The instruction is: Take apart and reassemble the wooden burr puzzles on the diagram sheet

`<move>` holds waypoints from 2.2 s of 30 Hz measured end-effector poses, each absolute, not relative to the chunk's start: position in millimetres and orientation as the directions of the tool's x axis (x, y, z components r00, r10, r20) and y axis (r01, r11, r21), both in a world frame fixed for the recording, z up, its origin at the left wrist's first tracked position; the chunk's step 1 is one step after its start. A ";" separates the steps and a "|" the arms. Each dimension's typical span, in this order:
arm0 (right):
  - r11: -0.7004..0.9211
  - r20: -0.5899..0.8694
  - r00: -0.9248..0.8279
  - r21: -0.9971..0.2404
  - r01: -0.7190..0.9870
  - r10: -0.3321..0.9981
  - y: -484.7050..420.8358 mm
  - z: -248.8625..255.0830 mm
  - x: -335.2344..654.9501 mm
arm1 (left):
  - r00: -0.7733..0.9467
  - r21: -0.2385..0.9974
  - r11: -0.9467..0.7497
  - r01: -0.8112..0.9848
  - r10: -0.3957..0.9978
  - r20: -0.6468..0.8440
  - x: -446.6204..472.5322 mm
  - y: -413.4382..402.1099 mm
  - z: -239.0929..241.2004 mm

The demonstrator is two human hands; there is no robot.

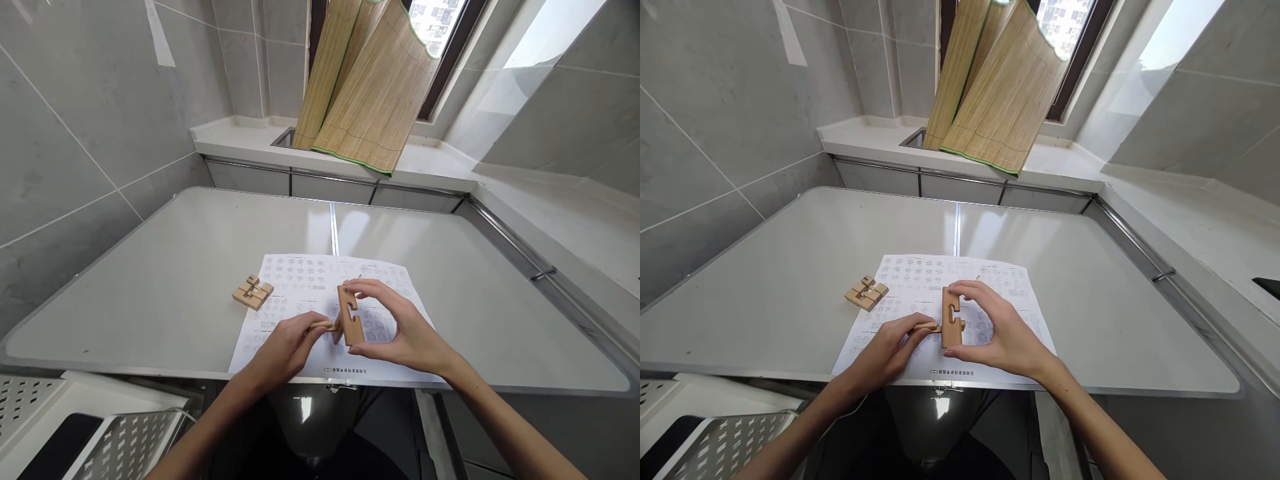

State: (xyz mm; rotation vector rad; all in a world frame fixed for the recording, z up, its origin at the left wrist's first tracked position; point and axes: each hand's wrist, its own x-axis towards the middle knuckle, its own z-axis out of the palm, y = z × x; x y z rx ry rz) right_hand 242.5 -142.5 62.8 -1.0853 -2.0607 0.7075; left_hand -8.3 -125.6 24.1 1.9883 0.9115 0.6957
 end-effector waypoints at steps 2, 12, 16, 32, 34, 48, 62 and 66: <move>0.499 0.309 -0.421 -0.721 0.481 0.853 -142.5 60.2 242.4 | 0.582 0.848 -0.403 0.345 0.801 0.144 -9.4 -126.7 20.0; 0.422 0.175 -0.460 -0.748 0.513 0.870 -146.1 41.1 235.5 | 0.598 0.847 -0.405 0.344 0.790 0.135 -14.5 -128.4 8.2; 0.399 0.135 -0.471 -0.754 0.522 0.872 -147.3 30.3 231.7 | 0.593 0.863 -0.351 0.362 0.802 0.078 -14.4 -128.8 9.1; 0.353 0.154 -0.411 -0.810 0.468 0.899 -149.2 25.1 214.3 | 0.558 0.833 -0.250 0.493 0.826 -0.082 -9.7 -137.3 6.1; 0.357 0.168 -0.404 -0.817 0.453 0.899 -150.0 26.7 210.1 | 0.538 0.853 -0.215 0.475 0.838 -0.088 -9.4 -140.5 9.9; 0.145 0.041 -0.281 -0.922 0.360 0.959 -150.7 45.7 215.2 | 0.545 0.947 -0.132 0.293 0.837 -0.052 -3.5 -139.5 40.3; -0.041 0.156 0.213 -0.708 0.705 0.964 -110.4 18.8 327.3 | 0.105 0.431 -0.317 0.845 0.888 0.448 -83.0 -101.1 12.3; -0.073 0.332 0.236 -0.437 0.897 0.913 -99.2 4.5 347.5 | 0.073 0.393 -0.251 0.885 0.907 0.414 -99.0 -89.7 -7.9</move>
